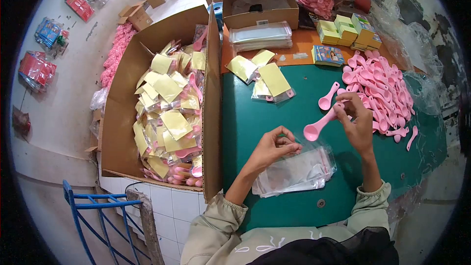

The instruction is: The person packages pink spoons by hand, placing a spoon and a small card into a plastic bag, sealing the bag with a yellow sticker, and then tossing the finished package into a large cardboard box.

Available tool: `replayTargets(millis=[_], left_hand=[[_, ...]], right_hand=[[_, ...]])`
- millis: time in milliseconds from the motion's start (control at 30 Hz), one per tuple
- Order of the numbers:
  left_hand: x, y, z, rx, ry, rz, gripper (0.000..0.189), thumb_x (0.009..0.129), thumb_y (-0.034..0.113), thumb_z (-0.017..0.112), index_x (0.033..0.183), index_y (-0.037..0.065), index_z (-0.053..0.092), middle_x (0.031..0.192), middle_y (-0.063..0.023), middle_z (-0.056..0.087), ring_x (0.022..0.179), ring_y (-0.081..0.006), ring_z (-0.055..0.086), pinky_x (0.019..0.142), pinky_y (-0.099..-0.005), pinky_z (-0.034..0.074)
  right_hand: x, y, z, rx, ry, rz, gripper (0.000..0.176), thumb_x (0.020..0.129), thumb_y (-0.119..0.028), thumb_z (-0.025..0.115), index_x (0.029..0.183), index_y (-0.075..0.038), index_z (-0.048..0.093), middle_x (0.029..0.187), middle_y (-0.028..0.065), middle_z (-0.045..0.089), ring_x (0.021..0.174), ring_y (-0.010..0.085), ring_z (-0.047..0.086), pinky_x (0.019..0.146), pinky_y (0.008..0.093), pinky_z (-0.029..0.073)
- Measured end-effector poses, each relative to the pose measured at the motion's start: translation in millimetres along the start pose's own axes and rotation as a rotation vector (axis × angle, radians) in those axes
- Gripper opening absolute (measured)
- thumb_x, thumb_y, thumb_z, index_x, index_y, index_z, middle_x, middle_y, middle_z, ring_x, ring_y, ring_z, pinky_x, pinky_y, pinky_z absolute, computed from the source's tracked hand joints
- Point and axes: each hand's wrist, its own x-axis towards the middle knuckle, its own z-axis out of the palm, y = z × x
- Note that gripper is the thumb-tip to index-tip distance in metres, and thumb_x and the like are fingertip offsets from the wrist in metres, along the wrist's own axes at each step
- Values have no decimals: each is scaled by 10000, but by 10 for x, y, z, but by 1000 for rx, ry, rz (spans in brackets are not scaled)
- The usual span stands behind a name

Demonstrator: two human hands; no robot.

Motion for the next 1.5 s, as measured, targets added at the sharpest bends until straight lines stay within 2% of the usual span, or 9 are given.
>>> replayTargets(millis=[100, 300, 500, 733, 833, 1067, 1233, 1367, 1500], left_hand=[[0, 28, -22, -18, 13, -14, 185, 837, 58, 644, 973, 10, 528, 900, -116, 666, 811, -125, 644, 695, -228, 515], [-22, 76, -6, -6, 29, 3, 295, 819, 92, 674, 1070, 13, 539, 918, -107, 670, 812, -123, 641, 685, -222, 505], [-16, 59, -28, -3, 45, 18, 358, 814, 94, 679, 1129, 7, 533, 930, -91, 665, 836, -110, 632, 682, -219, 499], [-21, 41, 11, -76, 31, 76, 402, 830, 108, 665, 1187, -1, 516, 981, -85, 650, 879, -119, 620, 742, -239, 495], [-13, 39, 56, 71, 3, 233, 371, 892, 182, 595, 1202, -7, 519, 1028, -76, 629, 931, -122, 597, 816, -268, 479], [-139, 113, -83, 122, -133, 155, 370, 967, 278, 450, 1159, -18, 560, 988, -49, 623, 874, -94, 560, 783, -255, 467], [-213, 311, -34, 117, 39, 71, 337, 978, 245, 429, 1103, -34, 569, 931, -69, 640, 838, -120, 606, 779, -260, 496], [-155, 185, -26, -88, 63, 271, 318, 984, 232, 410, 1051, -37, 566, 987, -134, 650, 904, -174, 635, 824, -289, 504], [-175, 195, 4, -112, -2, 393, 279, 978, 195, 425, 1042, -37, 566, 1018, -143, 645, 919, -186, 633, 830, -302, 501]], right_hand=[[-33, 54, 87, 175, 79, -26, 166, 856, -50, 587, 1002, -7, 522, 758, 90, 644, 680, 136, 651, 598, 262, 525], [12, 61, 57, -126, -42, 87, 147, 860, -22, 578, 984, -2, 500, 773, 90, 637, 686, 123, 638, 590, 250, 517], [-64, 17, 150, 246, 207, -60, 169, 859, 5, 572, 985, -3, 459, 787, 82, 611, 705, 126, 629, 608, 248, 519], [-143, 5, 223, 176, 7, -59, 201, 834, 7, 604, 966, 2, 453, 773, 78, 597, 717, 133, 636, 625, 251, 527], [-189, -50, 252, 166, -74, -53, 211, 811, -9, 643, 934, 5, 472, 764, 81, 596, 704, 137, 639, 609, 252, 516], [-184, -188, 240, -119, 33, -380, 198, 798, -54, 682, 895, 1, 519, 771, 103, 600, 643, 164, 631, 586, 271, 511], [-28, -274, 234, 39, -481, -427, 416, 884, -425, 525, 977, -29, 611, 996, 129, 626, 969, 256, 578, 811, 365, 470], [573, 23, 97, 236, -602, -423, 434, 918, -422, 454, 924, -34, 648, 1056, 139, 612, 974, 260, 572, 822, 351, 462], [1678, 1428, -210, -630, 26, -132, 288, 851, -270, 573, 873, 5, 654, 941, 194, 621, 873, 318, 592, 773, 404, 462]])
